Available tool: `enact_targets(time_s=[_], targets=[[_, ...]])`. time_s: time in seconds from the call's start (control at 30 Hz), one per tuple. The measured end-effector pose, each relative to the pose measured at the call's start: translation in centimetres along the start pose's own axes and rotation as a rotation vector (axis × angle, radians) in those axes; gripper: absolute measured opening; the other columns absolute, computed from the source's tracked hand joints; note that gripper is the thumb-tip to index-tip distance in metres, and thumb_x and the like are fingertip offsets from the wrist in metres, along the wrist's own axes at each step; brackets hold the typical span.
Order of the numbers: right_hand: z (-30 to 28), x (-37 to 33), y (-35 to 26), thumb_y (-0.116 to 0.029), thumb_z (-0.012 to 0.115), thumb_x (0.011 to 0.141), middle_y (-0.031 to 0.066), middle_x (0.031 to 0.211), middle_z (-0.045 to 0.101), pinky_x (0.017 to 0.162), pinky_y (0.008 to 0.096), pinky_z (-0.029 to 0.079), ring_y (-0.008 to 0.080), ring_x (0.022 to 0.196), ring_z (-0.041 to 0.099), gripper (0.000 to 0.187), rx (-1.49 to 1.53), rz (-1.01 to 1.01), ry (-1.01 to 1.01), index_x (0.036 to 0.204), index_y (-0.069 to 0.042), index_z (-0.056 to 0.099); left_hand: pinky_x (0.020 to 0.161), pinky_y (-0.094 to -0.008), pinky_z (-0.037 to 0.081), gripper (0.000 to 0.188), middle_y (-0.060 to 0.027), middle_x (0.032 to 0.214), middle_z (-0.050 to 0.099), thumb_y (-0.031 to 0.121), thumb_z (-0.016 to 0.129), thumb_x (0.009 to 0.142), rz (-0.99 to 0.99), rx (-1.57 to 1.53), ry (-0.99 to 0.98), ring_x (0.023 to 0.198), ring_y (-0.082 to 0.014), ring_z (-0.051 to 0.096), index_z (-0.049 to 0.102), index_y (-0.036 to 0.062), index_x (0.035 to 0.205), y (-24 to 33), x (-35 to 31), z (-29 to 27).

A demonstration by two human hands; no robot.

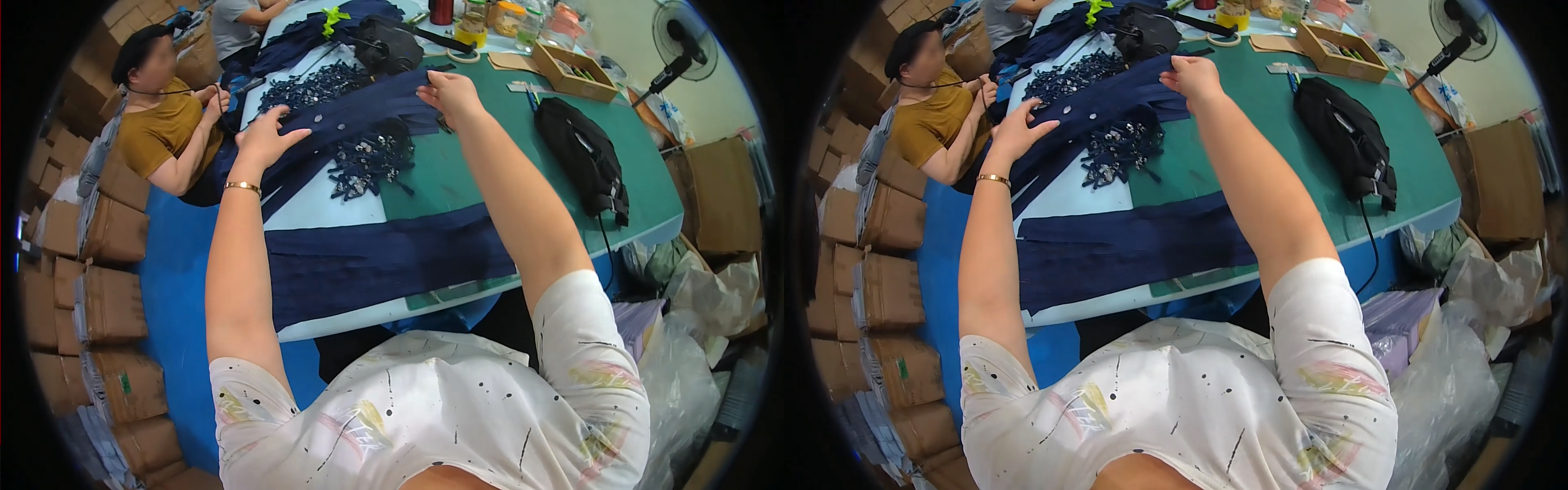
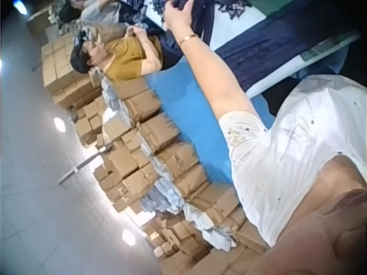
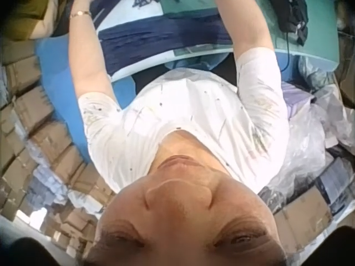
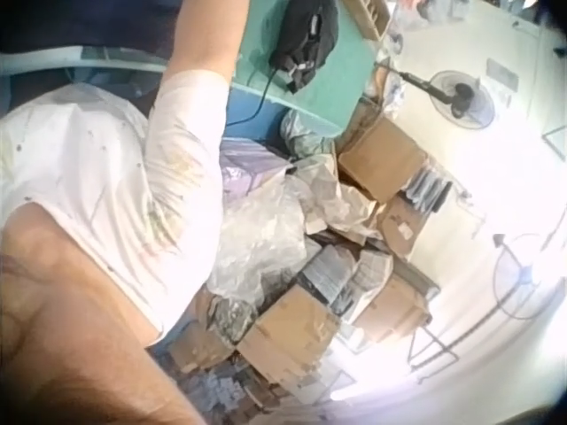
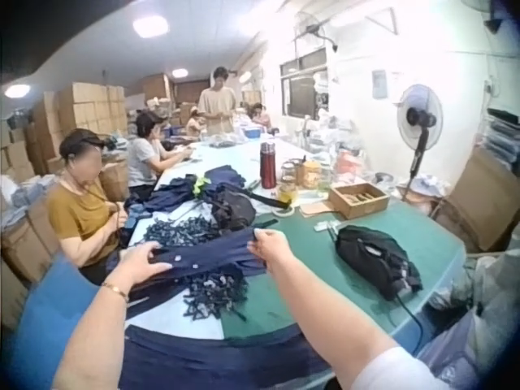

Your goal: Aligning and attaching decorative lace pieces to blue fabric strips on a workshop table.

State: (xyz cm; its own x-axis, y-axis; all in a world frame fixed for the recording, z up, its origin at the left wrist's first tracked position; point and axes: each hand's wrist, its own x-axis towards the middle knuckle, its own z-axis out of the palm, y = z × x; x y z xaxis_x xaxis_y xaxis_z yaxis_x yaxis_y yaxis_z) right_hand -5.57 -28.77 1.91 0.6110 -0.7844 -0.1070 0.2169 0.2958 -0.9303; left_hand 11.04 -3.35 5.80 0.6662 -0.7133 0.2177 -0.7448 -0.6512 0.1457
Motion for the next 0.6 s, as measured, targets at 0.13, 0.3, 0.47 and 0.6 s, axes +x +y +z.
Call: enact_targets(time_s=[0.13, 0.3, 0.47, 0.6], targets=[[-2.1, -1.9, -0.3, -0.024, 0.065, 0.085, 0.0084, 0.088, 0.066, 0.060, 0.0265, 0.052, 0.0152, 0.075, 0.063, 0.029, -0.745, 0.028, 0.012, 0.103, 0.000, 0.064, 0.087, -0.0447, 0.041, 0.058, -0.0079, 0.113, 0.058, 0.048, 0.070, 0.073, 0.229, -0.016, 0.161, 0.109, -0.0273, 0.052, 0.057, 0.0154, 0.119, 1.9, -2.9, 1.7], [-6.8, -9.2, 0.0, -0.026, 0.067, 0.080, 0.0058, 0.089, 0.068, 0.073, 0.0348, 0.050, 0.0207, 0.082, 0.064, 0.023, -1.353, -0.105, -0.916, 0.096, -0.010, 0.068, 0.083, -0.0358, 0.046, 0.028, -0.0120, 0.097, 0.061, 0.023, 0.069, 0.079, 0.637, -0.634, -0.285, 0.094, -0.0284, 0.058, 0.064, 0.0046, 0.100, 8.7, -10.6, 5.6], [-10.7, -12.0, -1.2, -0.030, 0.069, 0.077, 0.0079, 0.087, 0.067, 0.074, 0.0359, 0.049, 0.0278, 0.086, 0.062, 0.025, -1.465, -0.186, -0.648, 0.089, -0.009, 0.067, 0.078, -0.0375, 0.045, 0.025, -0.0094, 0.091, 0.059, 0.022, 0.070, 0.078, 0.539, -0.500, -0.123, 0.088, -0.0278, 0.056, 0.062, 0.0059, 0.095, 10.8, -13.0, 8.3], [-12.8, -12.1, -0.1, -0.030, 0.070, 0.076, 0.0075, 0.084, 0.065, 0.073, 0.0376, 0.048, 0.0279, 0.084, 0.061, 0.023, -1.617, -0.339, -0.631, 0.084, -0.008, 0.064, 0.074, -0.0376, 0.046, 0.021, -0.0080, 0.088, 0.059, 0.018, 0.071, 0.077, 0.456, -0.467, -0.287, 0.086, -0.0275, 0.056, 0.060, 0.0053, 0.089, 11.7, -12.3, 7.9]])
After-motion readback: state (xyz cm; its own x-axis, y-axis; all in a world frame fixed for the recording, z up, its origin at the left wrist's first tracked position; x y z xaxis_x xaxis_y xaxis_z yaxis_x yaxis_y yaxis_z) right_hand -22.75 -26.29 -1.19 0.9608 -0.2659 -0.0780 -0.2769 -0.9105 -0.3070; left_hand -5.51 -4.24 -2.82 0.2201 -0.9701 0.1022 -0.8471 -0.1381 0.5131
